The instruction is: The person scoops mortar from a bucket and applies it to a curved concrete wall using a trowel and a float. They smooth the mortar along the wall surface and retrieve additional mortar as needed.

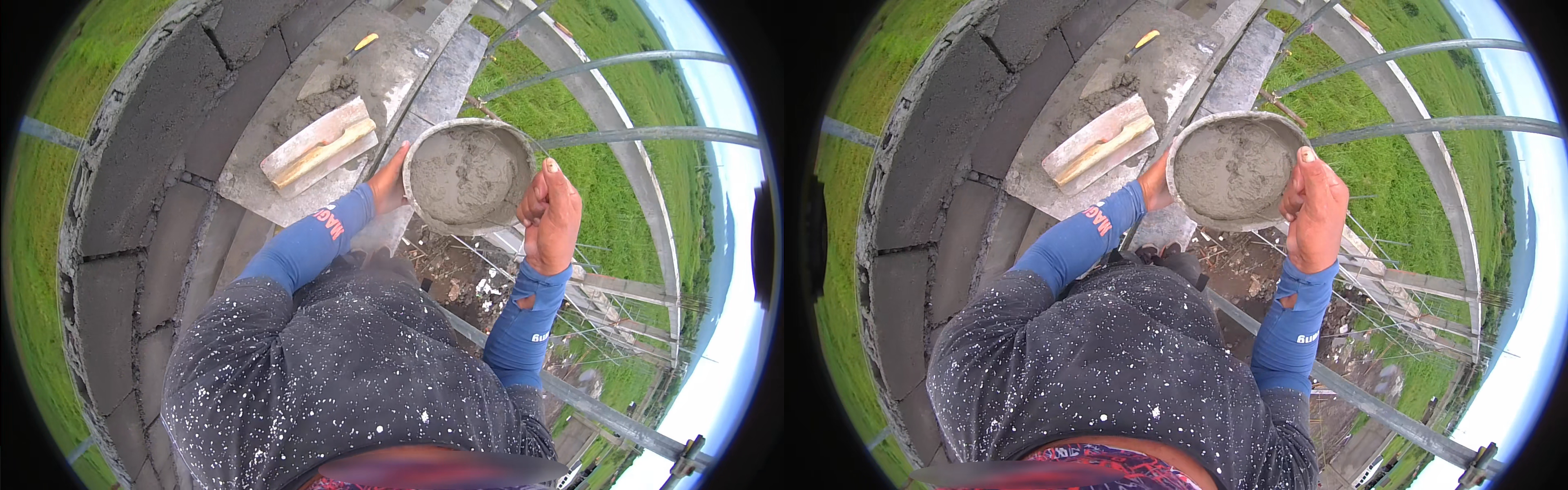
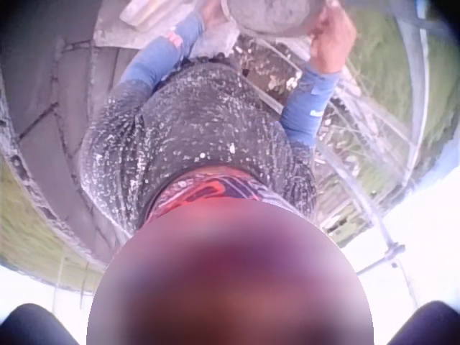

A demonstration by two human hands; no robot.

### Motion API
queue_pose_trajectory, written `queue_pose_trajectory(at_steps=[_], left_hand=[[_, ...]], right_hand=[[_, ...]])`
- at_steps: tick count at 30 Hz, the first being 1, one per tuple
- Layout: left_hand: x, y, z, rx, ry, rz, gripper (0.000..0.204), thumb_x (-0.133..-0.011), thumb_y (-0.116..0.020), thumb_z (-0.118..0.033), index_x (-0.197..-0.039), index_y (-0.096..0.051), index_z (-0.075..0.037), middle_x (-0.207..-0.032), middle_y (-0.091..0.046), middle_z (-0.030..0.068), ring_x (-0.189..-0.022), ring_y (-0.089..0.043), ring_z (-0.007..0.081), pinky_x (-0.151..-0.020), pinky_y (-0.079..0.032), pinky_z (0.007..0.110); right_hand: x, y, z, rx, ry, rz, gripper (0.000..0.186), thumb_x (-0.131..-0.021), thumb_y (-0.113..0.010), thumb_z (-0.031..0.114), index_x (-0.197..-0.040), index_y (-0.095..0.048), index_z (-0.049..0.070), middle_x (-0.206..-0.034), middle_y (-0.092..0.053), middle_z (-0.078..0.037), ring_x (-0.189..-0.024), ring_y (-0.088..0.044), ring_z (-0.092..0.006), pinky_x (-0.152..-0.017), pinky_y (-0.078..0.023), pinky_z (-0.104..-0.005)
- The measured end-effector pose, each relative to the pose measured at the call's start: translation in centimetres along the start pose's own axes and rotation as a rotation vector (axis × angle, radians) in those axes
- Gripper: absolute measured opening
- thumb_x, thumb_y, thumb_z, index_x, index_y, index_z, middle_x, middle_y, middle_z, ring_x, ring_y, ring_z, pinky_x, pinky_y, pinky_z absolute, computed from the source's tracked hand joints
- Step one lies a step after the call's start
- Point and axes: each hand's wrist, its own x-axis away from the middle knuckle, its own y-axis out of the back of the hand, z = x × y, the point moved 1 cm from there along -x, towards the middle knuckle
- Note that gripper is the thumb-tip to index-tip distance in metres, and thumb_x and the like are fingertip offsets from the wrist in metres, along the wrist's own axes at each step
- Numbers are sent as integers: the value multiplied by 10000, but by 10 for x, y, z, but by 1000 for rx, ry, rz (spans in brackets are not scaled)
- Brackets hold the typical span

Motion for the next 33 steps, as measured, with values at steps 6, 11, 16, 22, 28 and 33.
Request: queue_pose_trajectory(at_steps=[6,11,16,22,28,33], left_hand=[[-19,42,-103,-440,-215,-524,751,-1010,-518,-626,-1577,-407,-147,-1614,-430,109,-1487,-396,256,-1183,-338,529],[-35,64,-223,-929,-435,-918,713,-925,-742,-431,-1471,-524,-29,-1443,-604,180,-1320,-583,312,-1107,-456,389],[-98,117,-268,-1316,-289,-1112,843,-818,-847,-351,-1489,-492,16,-1476,-566,236,-1365,-564,336,-1138,-450,409],[-157,151,-276,-1653,-15,-1147,732,-874,-801,-217,-1519,-480,-89,-1321,-681,199,-1126,-709,335,-967,-540,470],[-78,87,-294,-1826,58,-991,256,-944,-532,-55,-1170,-639,-113,-1254,-675,132,-1142,-656,399,-941,-527,515],[61,14,-276,-1913,-123,-799,264,-890,-577,2,-1123,-643,-102,-1074,-651,128,-1026,-659,400,-839,-524,510]], right_hand=[[-97,-23,-2,-141,-91,171,449,-1052,-576,440,-728,-424,169,-537,-276,66,-447,-246,-84,-443,-239,-283],[-161,-34,-49,-123,-282,328,442,-1037,-598,425,-724,-420,168,-538,-289,64,-445,-251,-82,-437,-230,-287],[-201,-25,-87,-74,-335,366,433,-1020,-636,381,-710,-434,156,-545,-322,56,-440,-262,-79,-432,-225,-281],[-230,-16,-101,53,-359,364,423,-1016,-655,364,-706,-469,144,-556,-333,72,-441,-263,-61,-432,-210,-270],[-263,-20,-98,188,-372,372,463,-1018,-669,393,-682,-461,152,-560,-337,77,-449,-275,-53,-431,-213,-265],[-279,-34,-83,184,-328,477,456,-1020,-666,389,-690,-469,145,-568,-347,74,-448,-280,-55,-435,-221,-266]])
